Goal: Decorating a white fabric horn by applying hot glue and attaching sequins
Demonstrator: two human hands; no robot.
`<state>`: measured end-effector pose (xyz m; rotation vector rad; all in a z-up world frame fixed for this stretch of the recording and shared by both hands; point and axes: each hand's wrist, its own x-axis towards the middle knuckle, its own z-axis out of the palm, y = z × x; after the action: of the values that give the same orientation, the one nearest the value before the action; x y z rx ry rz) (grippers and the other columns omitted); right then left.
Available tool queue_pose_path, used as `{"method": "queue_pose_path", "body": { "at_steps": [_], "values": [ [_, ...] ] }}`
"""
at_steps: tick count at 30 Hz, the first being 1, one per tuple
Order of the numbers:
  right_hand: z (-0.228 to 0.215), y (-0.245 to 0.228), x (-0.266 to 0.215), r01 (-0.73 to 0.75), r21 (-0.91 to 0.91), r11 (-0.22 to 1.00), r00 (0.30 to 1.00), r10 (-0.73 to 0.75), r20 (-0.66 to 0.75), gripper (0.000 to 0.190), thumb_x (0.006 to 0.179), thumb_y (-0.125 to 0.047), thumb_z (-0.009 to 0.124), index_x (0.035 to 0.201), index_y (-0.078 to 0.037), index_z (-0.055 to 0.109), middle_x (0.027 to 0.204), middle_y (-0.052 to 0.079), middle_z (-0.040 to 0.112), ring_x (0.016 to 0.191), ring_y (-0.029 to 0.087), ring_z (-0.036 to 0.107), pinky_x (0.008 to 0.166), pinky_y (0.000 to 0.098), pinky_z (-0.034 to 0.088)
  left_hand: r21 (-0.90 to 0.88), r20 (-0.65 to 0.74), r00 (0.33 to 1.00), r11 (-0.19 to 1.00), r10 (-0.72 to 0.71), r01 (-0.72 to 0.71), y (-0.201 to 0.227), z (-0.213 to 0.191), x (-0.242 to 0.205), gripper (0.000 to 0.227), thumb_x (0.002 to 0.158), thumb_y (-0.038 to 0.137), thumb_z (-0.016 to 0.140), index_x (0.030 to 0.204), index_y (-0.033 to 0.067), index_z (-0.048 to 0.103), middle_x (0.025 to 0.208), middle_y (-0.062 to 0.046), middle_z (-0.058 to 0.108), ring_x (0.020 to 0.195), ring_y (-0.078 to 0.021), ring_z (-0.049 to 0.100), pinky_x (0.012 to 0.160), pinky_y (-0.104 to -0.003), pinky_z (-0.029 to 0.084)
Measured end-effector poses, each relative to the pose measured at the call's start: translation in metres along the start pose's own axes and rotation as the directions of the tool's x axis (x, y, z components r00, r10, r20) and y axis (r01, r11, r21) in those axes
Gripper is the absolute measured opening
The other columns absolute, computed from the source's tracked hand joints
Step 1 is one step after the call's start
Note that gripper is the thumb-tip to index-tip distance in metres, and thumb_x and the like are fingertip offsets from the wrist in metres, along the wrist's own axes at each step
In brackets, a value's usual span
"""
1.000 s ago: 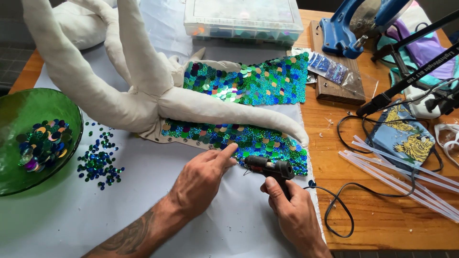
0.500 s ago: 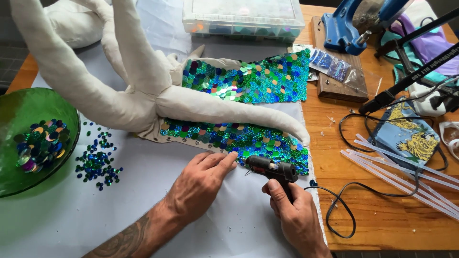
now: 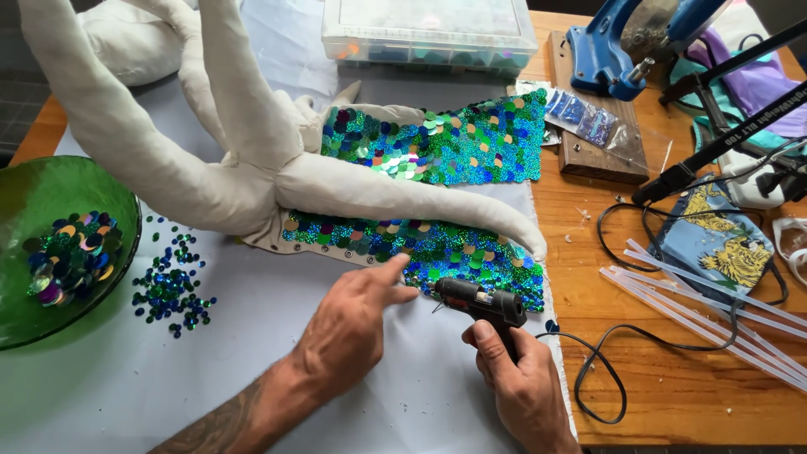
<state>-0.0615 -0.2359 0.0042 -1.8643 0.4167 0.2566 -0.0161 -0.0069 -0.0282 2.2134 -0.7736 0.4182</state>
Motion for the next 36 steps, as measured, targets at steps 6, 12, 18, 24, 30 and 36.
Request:
{"method": "queue_pose_path", "body": {
  "at_steps": [6, 12, 18, 24, 30, 36],
  "values": [
    [-0.001, 0.006, 0.002, 0.012, 0.001, 1.0, 1.0, -0.012, 0.005, 0.046, 0.095, -0.038, 0.061, 0.087, 0.003, 0.079, 0.057, 0.007, 0.048, 0.051, 0.018, 0.042, 0.05, 0.0325, 0.034, -0.016, 0.093, 0.987, 0.991, -0.131, 0.134, 0.001, 0.006, -0.001, 0.093, 0.062, -0.022, 0.043, 0.153, -0.0065, 0.033, 0.122, -0.008, 0.076, 0.116, -0.0327, 0.059, 0.105, -0.044, 0.043],
    [-0.002, 0.006, 0.002, 0.008, 0.036, 0.999, 1.0, -0.009, 0.02, 0.046, 0.096, -0.036, 0.06, 0.088, 0.005, 0.079, 0.056, 0.007, 0.045, 0.05, 0.018, 0.04, 0.049, 0.0323, 0.031, -0.673, 0.242, 0.769, 0.468, -0.591, 0.572, 0.002, -0.026, 0.013, 0.084, 0.07, -0.013, 0.035, 0.152, 0.0043, 0.029, 0.126, -0.011, 0.079, 0.112, -0.0142, 0.07, 0.07, -0.018, 0.046],
    [0.0, 0.034, 0.009, 0.038, 0.205, 0.978, 0.999, -0.037, -0.009, 0.043, 0.098, -0.03, 0.06, 0.094, 0.009, 0.079, 0.056, 0.009, 0.043, 0.047, 0.016, 0.035, 0.043, 0.0313, 0.024, -0.457, -0.16, 0.766, 0.734, -0.623, 0.502, 0.018, -0.079, -0.002, 0.023, 0.08, 0.013, 0.084, 0.098, 0.0114, 0.071, 0.095, -0.002, 0.077, 0.086, -0.0106, 0.074, 0.086, -0.023, 0.061],
    [0.002, 0.053, 0.016, -0.057, 0.218, 0.974, 0.984, 0.091, -0.151, 0.039, 0.095, -0.033, 0.069, 0.094, 0.004, 0.083, 0.054, 0.015, 0.05, 0.046, 0.019, 0.042, 0.044, 0.026, 0.025, 0.011, -0.455, 0.779, 0.871, -0.432, 0.49, -0.028, -0.147, -0.054, 0.009, 0.083, 0.008, 0.082, 0.086, 0.0116, 0.074, 0.086, 0.0, 0.071, 0.083, -0.0119, 0.065, 0.077, -0.026, 0.049],
    [0.014, 0.032, 0.005, -0.049, 0.162, 0.986, 0.961, 0.091, -0.263, 0.037, 0.097, -0.029, 0.07, 0.095, 0.006, 0.081, 0.086, 0.015, 0.074, 0.072, 0.024, 0.057, 0.067, 0.0289, 0.044, 0.246, -0.366, 0.818, 0.802, -0.443, 0.545, -0.093, -0.166, -0.104, 0.007, 0.087, 0.009, 0.071, 0.081, 0.0094, 0.074, 0.083, -0.006, 0.071, 0.08, -0.0215, 0.066, 0.079, -0.037, 0.05],
    [0.017, 0.035, 0.006, -0.023, 0.217, 0.976, 0.962, 0.081, -0.26, 0.036, 0.099, -0.029, 0.068, 0.097, 0.006, 0.075, 0.093, 0.017, 0.077, 0.065, 0.027, 0.05, 0.059, 0.0285, 0.035, 0.387, -0.092, 0.709, 0.631, -0.699, 0.672, -0.068, -0.15, -0.084, 0.023, 0.091, 0.013, 0.066, 0.098, 0.0268, 0.084, 0.106, 0.003, 0.069, 0.084, -0.03, 0.071, 0.073, -0.049, 0.055]
  ]
}}
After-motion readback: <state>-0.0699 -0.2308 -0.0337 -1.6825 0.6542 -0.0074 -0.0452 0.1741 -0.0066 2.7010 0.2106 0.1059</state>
